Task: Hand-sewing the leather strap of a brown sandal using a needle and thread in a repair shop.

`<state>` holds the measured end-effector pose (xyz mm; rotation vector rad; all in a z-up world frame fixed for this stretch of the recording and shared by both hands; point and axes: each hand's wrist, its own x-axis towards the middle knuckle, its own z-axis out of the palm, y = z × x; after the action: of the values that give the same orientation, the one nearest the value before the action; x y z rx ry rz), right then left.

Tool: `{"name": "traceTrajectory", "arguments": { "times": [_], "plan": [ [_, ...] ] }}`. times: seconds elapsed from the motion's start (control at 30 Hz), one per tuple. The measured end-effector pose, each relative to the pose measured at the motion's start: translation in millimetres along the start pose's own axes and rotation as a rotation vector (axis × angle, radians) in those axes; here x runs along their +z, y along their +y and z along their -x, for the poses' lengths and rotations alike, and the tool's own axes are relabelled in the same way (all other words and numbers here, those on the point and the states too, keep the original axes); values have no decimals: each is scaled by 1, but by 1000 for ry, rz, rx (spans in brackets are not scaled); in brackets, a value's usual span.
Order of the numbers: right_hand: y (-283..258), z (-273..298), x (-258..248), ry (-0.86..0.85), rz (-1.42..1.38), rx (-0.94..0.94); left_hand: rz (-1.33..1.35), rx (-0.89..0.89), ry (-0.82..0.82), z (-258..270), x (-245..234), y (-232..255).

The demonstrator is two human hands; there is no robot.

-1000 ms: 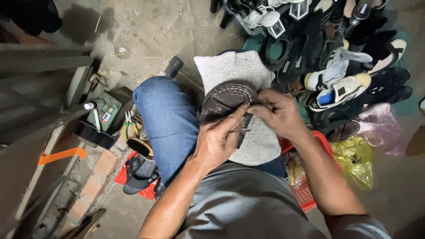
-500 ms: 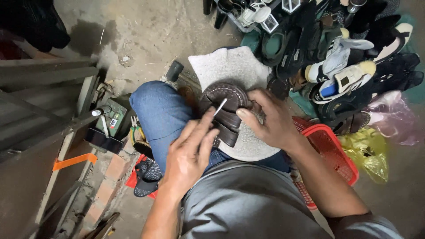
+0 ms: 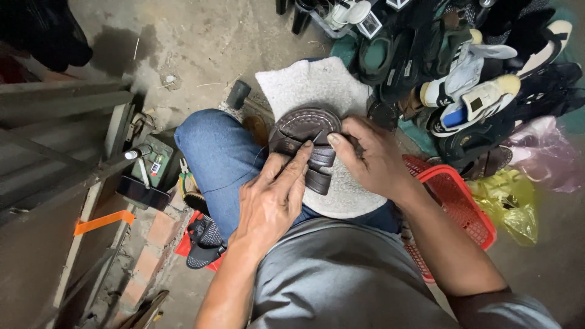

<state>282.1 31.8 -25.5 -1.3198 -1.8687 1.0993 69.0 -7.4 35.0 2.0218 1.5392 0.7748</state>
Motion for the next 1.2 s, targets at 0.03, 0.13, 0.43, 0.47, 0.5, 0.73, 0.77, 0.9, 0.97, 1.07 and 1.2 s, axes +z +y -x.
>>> {"name": "traceTrajectory", "arguments": {
  "times": [0.03, 0.13, 0.43, 0.47, 0.5, 0.73, 0.77, 0.9, 0.97, 1.07, 1.2],
  "plan": [
    [-1, 0, 0, -1, 0, 1, 0, -1, -1, 0, 0, 0],
    [-3, -1, 0, 16, -1, -4, 4, -6, -4, 1, 0, 0],
    [-5, -2, 0, 33, -24, -49, -13, -7, 8, 1, 0, 1],
    [-5, -2, 1, 34, -5, -51, -28, -3, 6, 1, 0, 1],
    [-5, -1, 1, 35, 14, -53, -44, 1, 4, 0, 0, 0],
    [-24, -1, 2, -16, 181, -141, -53, -28, -158, -12, -22, -2],
    [-23, 0, 6, 15, 219, -128, -160, 8, -171, -14, -24, -3],
    [-32, -6, 14, 76, 360, -170, -382, 88, -222, -25, -34, -2],
    [-31, -9, 16, 85, 343, -180, -401, 87, -236, -29, -34, -1],
    [-35, -13, 18, 100, 317, -178, -465, 101, -274, -31, -33, -2],
    [-34, -19, 17, 107, 302, -166, -467, 74, -300, -41, -33, 0]
  ]
}}
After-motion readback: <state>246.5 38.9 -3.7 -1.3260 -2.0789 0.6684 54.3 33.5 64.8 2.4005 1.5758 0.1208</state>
